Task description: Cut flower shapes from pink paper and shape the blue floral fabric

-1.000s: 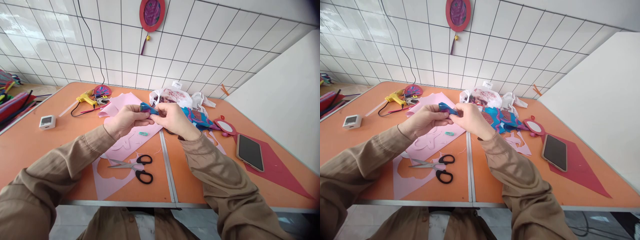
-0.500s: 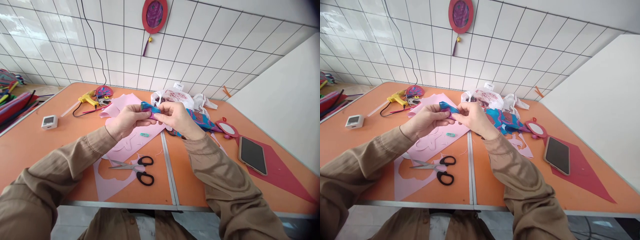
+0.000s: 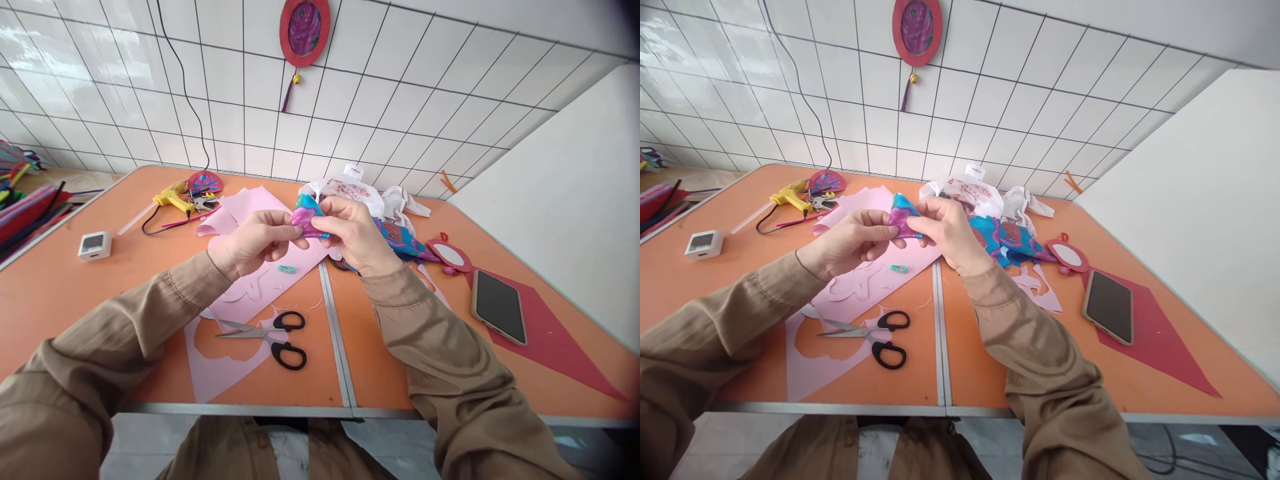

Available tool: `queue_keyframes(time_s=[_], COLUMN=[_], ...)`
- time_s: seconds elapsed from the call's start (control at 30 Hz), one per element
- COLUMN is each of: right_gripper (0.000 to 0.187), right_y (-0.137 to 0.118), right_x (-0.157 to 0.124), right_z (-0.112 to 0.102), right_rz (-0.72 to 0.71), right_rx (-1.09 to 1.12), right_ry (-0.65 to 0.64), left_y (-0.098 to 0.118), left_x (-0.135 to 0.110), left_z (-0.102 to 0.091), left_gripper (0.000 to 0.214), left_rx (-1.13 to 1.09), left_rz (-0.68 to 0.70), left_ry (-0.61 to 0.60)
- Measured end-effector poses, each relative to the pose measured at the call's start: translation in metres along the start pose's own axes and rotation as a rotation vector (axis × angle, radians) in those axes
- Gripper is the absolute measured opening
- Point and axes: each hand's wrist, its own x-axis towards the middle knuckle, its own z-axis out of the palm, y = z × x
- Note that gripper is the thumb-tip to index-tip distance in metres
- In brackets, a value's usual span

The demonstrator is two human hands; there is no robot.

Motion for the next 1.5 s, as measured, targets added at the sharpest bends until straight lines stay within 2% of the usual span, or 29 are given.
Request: queue_keyframes(time_s=[0.17, 0.43, 0.6, 0.73, 0.8, 0.93, 1.0, 1.1, 1.17, 1.33, 1.5], right_gripper=[0.013, 0.02, 0.017, 0.012, 0.009, 0.006, 0.008, 0.01, 0.01, 0.008, 0.008], right_y=[0.005, 0.013, 0.011, 0.011, 0.011, 0.013, 0.014, 0.015, 0.015, 0.013, 0.013], right_x=[0.004, 0.01, 0.011, 0.01, 0.01, 0.009, 0.009, 0.008, 0.007, 0.006, 0.007], right_z=[0.002, 0.003, 0.001, -0.003, -0.005, -0.008, -0.007, -0.004, -0.001, 0.002, -0.001], right_rz=[0.087, 0.141, 0.109, 0.076, 0.065, 0.074, 0.083, 0.105, 0.124, 0.151, 0.124], right_rx=[0.198, 0.444, 0.459, 0.396, 0.384, 0.354, 0.321, 0.287, 0.277, 0.302, 0.322], right_ry=[-0.011, -0.035, -0.132, -0.192, -0.204, -0.238, -0.256, -0.267, -0.266, -0.291, -0.338], left_y=[0.003, 0.001, -0.003, -0.002, 0.0, 0.0, -0.002, -0.004, -0.004, -0.007, -0.015], left_x=[0.0, 0.001, 0.001, 0.001, 0.003, 0.007, 0.007, 0.003, -0.001, -0.007, -0.007], left_z=[0.0, -0.002, -0.005, -0.007, -0.009, -0.009, -0.007, 0.0, 0.005, 0.008, 0.009], left_gripper=[0.013, 0.008, 0.011, 0.013, 0.01, 0.043, 0.059, 0.07, 0.064, 0.043, 0.037], left_rx=[-0.03, -0.163, -0.186, -0.148, -0.148, -0.094, -0.054, -0.048, -0.074, -0.122, -0.098], left_rz=[0.0, 0.015, 0.087, 0.068, 0.034, -0.178, -0.283, -0.341, -0.334, -0.251, -0.128], left_ry=[-0.004, -0.017, -0.084, -0.164, -0.17, -0.165, -0.23, -0.336, -0.357, -0.292, -0.267])
